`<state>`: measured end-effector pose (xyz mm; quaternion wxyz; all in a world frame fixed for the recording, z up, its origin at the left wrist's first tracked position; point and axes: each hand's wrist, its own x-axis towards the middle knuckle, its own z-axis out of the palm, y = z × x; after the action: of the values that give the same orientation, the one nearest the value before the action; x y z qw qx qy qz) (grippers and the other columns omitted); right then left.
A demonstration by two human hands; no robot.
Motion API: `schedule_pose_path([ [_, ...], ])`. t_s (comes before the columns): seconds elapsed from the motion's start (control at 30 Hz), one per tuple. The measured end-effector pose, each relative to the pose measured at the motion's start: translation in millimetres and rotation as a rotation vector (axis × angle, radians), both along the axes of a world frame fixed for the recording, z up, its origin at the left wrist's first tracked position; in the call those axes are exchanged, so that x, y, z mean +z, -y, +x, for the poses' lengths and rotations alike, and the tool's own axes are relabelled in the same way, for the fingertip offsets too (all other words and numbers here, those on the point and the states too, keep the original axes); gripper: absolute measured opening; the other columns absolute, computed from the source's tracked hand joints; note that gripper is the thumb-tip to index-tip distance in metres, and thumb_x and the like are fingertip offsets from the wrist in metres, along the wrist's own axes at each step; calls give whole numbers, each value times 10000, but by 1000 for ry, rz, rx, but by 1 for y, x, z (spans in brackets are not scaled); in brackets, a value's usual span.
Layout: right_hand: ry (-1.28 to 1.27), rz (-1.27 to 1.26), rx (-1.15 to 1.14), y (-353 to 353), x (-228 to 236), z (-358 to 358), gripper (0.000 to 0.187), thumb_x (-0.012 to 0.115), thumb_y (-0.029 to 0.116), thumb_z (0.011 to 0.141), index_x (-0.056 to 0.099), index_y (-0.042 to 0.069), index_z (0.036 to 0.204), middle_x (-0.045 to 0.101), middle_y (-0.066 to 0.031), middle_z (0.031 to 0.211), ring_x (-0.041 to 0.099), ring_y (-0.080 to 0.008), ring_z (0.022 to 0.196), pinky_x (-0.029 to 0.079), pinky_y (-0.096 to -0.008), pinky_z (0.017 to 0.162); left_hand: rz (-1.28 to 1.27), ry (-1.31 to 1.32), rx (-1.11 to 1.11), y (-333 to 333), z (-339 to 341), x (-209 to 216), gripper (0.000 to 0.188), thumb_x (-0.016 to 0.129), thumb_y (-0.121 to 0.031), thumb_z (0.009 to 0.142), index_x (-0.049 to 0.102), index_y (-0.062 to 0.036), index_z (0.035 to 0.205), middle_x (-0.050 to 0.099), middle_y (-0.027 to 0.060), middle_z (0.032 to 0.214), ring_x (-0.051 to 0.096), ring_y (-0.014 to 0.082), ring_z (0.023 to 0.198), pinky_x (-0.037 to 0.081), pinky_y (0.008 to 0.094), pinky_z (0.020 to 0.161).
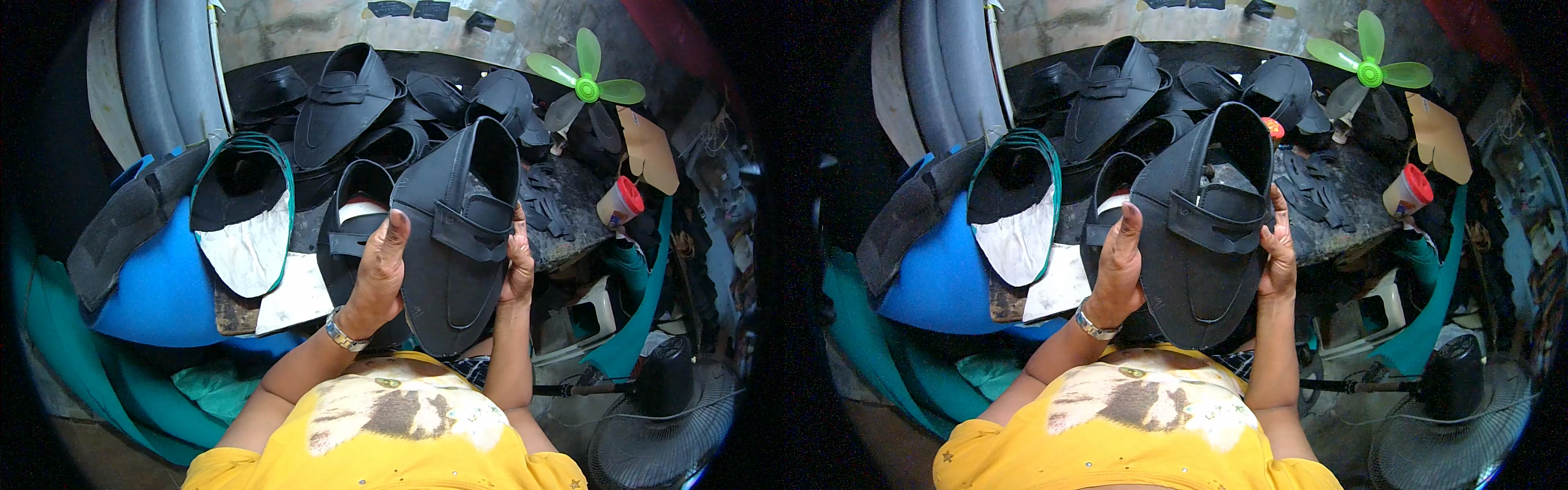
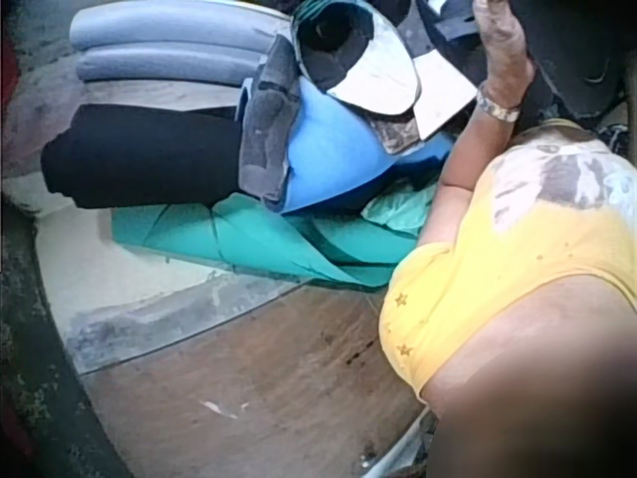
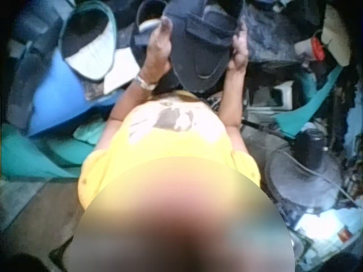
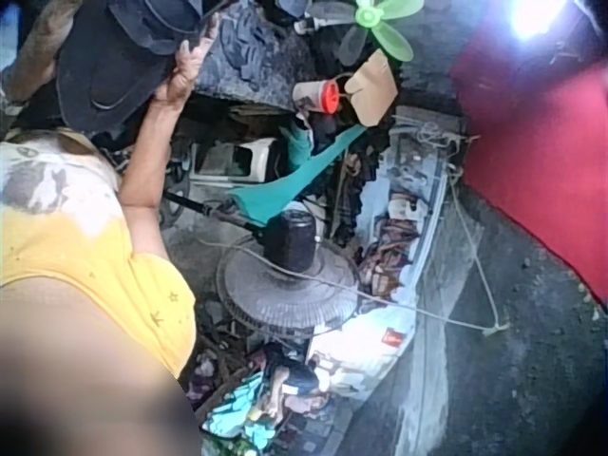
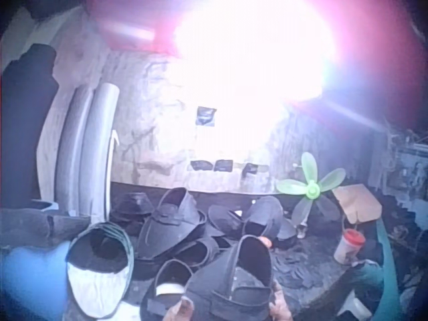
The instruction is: The person sits on the floor and repairs black slip-on shoes by hand. They pick up individual shoes, apply a small piece of black material to the upper, press it into place, and set the shoe down. The person repeats this process for several shoes, occasionally comparing pairs.
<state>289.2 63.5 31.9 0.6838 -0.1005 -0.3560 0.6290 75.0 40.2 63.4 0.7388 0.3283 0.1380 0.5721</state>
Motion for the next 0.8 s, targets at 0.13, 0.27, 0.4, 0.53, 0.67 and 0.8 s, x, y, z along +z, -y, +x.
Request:
schedule_pose_path([
  [0.13, 46, -4, -88, 4, 8, -6, 873, 694, -23, 768, 216, 122, 1484, 497, -104, 1364, 523, -237, 1213, 413, -379, 1054, 86, -70, 53, 2, -1, 4, 465, 738, -220, 844, 529, -36, 1216, 654, 71, 1085, 640, 137, 938, 543, 282, 815],
  [0.27, 108, 48, -136, 15, 28, -10, 917, 689, -26, 758, 185, 151, 1503, 511, -105, 1355, 539, -226, 1193, 413, -371, 1045, -10, -66, 13, -4, -7, 2, 365, 706, -92, 839, 579, -52, 1179, 683, 80, 1047, 667, 177, 903, 554, 320, 796],
  [0.4, 184, 42, -245, 32, 46, -17, 919, 708, -16, 742, 201, 145, 1491, 536, -109, 1317, 544, -227, 1178, 410, -373, 1037, -83, 88, -133, -12, -14, -5, 408, 638, -152, 899, 519, -63, 1278, 631, 107, 1198, 615, 240, 1072, 492, 406, 949],
  [0.53, 188, 40, -262, 42, 56, -23, 899, 710, -20, 740, 213, 130, 1474, 551, -108, 1289, 552, -228, 1161, 407, -373, 1040, -177, 253, -228, -12, -13, -12, 359, 645, -124, 899, 531, -69, 1235, 641, 118, 1164, 637, 239, 1032, 524, 436, 925],
  [0.67, 133, 88, -205, 39, 53, -29, 849, 675, -19, 770, 205, 95, 1468, 541, -104, 1297, 541, -219, 1174, 403, -369, 1044, -198, 343, -306, -11, -8, -21, 364, 630, -130, 911, 516, -79, 1253, 628, 104, 1194, 616, 238, 1078, 510, 437, 948],
  [0.8, 95, 97, -177, 34, 45, -31, 797, 640, -8, 806, 204, 79, 1467, 518, -104, 1323, 523, -213, 1195, 400, -366, 1045, -221, 381, -338, -13, -7, -24, 359, 636, -132, 907, 525, -87, 1245, 628, 111, 1193, 615, 249, 1086, 504, 456, 955],
])
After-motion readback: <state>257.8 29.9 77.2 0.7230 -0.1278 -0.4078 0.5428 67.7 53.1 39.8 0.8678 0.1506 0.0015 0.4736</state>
